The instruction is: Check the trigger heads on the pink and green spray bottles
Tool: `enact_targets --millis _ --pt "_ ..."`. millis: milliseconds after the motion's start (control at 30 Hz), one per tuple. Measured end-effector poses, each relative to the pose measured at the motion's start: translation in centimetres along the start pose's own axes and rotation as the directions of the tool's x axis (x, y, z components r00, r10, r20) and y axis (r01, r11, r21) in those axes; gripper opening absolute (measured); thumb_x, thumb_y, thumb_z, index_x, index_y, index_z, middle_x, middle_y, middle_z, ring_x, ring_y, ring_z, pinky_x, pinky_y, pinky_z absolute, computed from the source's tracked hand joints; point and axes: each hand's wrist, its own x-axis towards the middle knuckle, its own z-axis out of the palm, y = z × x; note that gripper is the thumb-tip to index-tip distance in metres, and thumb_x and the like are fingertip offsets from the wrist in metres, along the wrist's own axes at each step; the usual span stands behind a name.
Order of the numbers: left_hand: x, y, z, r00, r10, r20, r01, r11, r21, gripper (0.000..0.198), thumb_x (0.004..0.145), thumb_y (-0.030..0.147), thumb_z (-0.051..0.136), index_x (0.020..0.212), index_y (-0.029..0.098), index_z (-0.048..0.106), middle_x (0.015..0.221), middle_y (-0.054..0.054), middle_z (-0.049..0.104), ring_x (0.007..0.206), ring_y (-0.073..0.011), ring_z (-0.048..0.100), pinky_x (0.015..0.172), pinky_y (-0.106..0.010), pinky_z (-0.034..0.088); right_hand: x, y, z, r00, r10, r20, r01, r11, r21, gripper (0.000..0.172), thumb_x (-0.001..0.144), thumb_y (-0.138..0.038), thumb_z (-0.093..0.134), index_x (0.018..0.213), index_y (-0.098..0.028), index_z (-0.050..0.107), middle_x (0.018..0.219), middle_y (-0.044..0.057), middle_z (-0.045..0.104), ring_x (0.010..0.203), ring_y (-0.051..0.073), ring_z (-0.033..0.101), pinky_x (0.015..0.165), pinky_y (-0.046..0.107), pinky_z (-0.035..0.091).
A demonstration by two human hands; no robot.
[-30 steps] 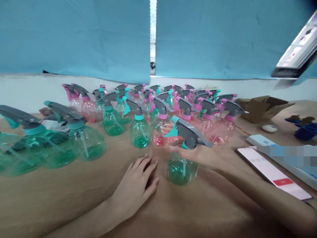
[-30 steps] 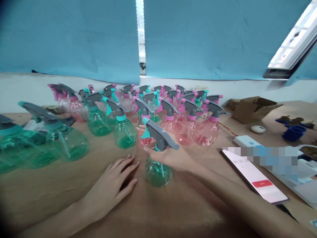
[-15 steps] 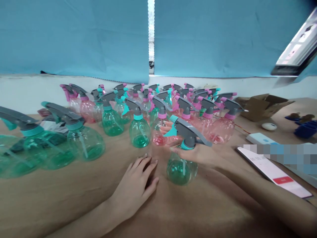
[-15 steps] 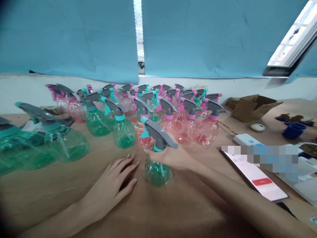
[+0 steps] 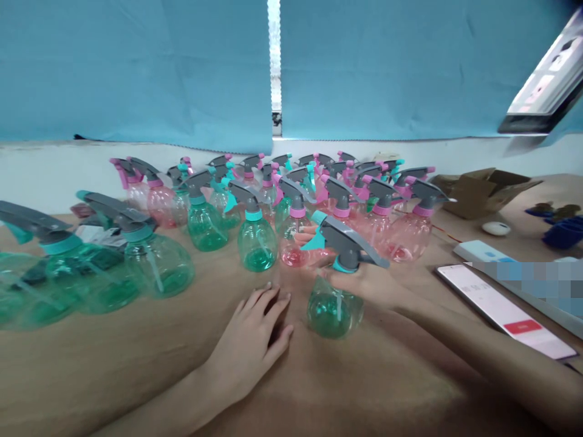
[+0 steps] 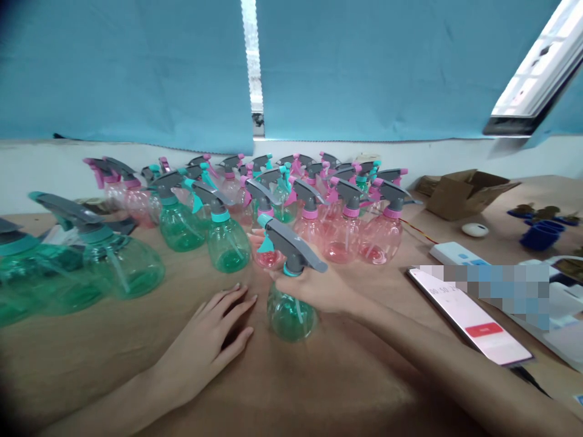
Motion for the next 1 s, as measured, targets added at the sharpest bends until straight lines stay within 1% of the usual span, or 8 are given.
enact_targets --millis 100,167,267,333,433,567,833,1000 --pt "-0.01 -0.02 0.03 1.000 -0.001 -0.007 0.001 1.000 -0.001 0.040 0.093 0.033 0.045 0.129 0.015 0.051 0.133 -0.013 0.050 0.123 -0.0295 0.042 0.097 -0.047 0.039 -0.02 -0.07 0.01 0.997 0.055 0.055 -0.056 0.998 0.023 0.005 0.072 -0.025 0.049 0.068 -0.024 0.051 0.071 0.002 0.060 0.078 0.021 0.060 0.087 0.041 0.047" --pt "0.02 -0.05 0.07 1.000 0.007 -0.014 -0.007 1.000 -0.002 0.040 0.093 0.033 0.044 0.129 0.016 0.051 0.133 -0.012 0.051 0.123 -0.0291 0.042 0.097 -0.046 0.039 -0.01 -0.33 -0.01 0.996 0.080 0.046 -0.082 0.996 0.035 0.004 0.070 -0.026 0.050 0.071 -0.024 0.053 0.077 0.002 0.062 0.083 0.022 0.061 0.089 0.043 0.046" --pt "0.04 -0.09 0.12 0.999 0.019 -0.031 -0.019 1.000 -0.003 0.039 0.094 0.032 0.043 0.129 0.017 0.051 0.132 -0.012 0.051 0.123 -0.0286 0.042 0.097 -0.046 0.039 0.07 -0.79 0.04 0.997 0.074 0.010 -0.075 0.995 0.065 0.012 0.066 -0.023 0.051 0.077 -0.025 0.057 0.081 0.002 0.065 0.085 0.022 0.062 0.089 0.043 0.047" --pt "0.02 -0.09 0.13 0.999 0.020 -0.041 -0.020 1.000 -0.009 0.039 0.094 0.032 0.043 0.128 0.017 0.051 0.132 -0.011 0.051 0.123 -0.0289 0.042 0.096 -0.046 0.039 0.11 -0.88 0.17 0.997 0.077 -0.026 -0.074 0.993 0.089 0.015 0.065 -0.022 0.053 0.079 -0.025 0.058 0.080 0.002 0.066 0.083 0.022 0.063 0.085 0.041 0.049" --pt "-0.04 -0.04 0.07 0.999 0.011 -0.037 -0.012 1.000 -0.021 0.039 0.094 0.032 0.043 0.128 0.017 0.051 0.132 -0.012 0.051 0.122 -0.0296 0.043 0.096 -0.048 0.040 0.10 -0.64 0.41 0.992 0.108 -0.062 -0.101 0.990 0.100 0.010 0.067 -0.023 0.054 0.076 -0.024 0.059 0.075 0.002 0.064 0.079 0.022 0.063 0.080 0.040 0.051" --pt "-0.07 0.03 -0.06 1.000 0.012 -0.021 -0.012 1.000 -0.023 0.039 0.094 0.032 0.043 0.128 0.015 0.052 0.133 -0.013 0.051 0.122 -0.0300 0.043 0.096 -0.048 0.040 0.04 -0.40 0.47 0.992 0.113 -0.059 -0.108 0.991 0.081 0.008 0.068 -0.025 0.056 0.075 -0.025 0.061 0.073 0.002 0.064 0.078 0.022 0.062 0.085 0.043 0.049" --pt "0.07 0.05 -0.07 1.000 0.009 -0.017 -0.009 1.000 -0.019 0.038 0.094 0.031 0.044 0.127 0.015 0.052 0.133 -0.013 0.050 0.123 -0.0294 0.042 0.098 -0.048 0.038 0.15 -0.31 0.53 0.994 0.094 -0.058 -0.087 0.989 0.116 0.018 0.070 -0.032 0.060 0.087 -0.027 0.064 0.070 0.001 0.065 0.079 0.024 0.063 0.085 0.043 0.050" --pt "0.00 0.06 -0.07 1.000 0.007 -0.004 -0.007 1.000 -0.011 0.038 0.094 0.032 0.043 0.127 0.016 0.052 0.134 -0.012 0.050 0.124 -0.0292 0.041 0.098 -0.048 0.038 0.19 -0.14 0.48 0.994 0.077 -0.078 -0.071 0.995 0.067 0.012 0.070 -0.029 0.059 0.081 -0.026 0.063 0.071 0.001 0.066 0.080 0.023 0.063 0.086 0.042 0.049"
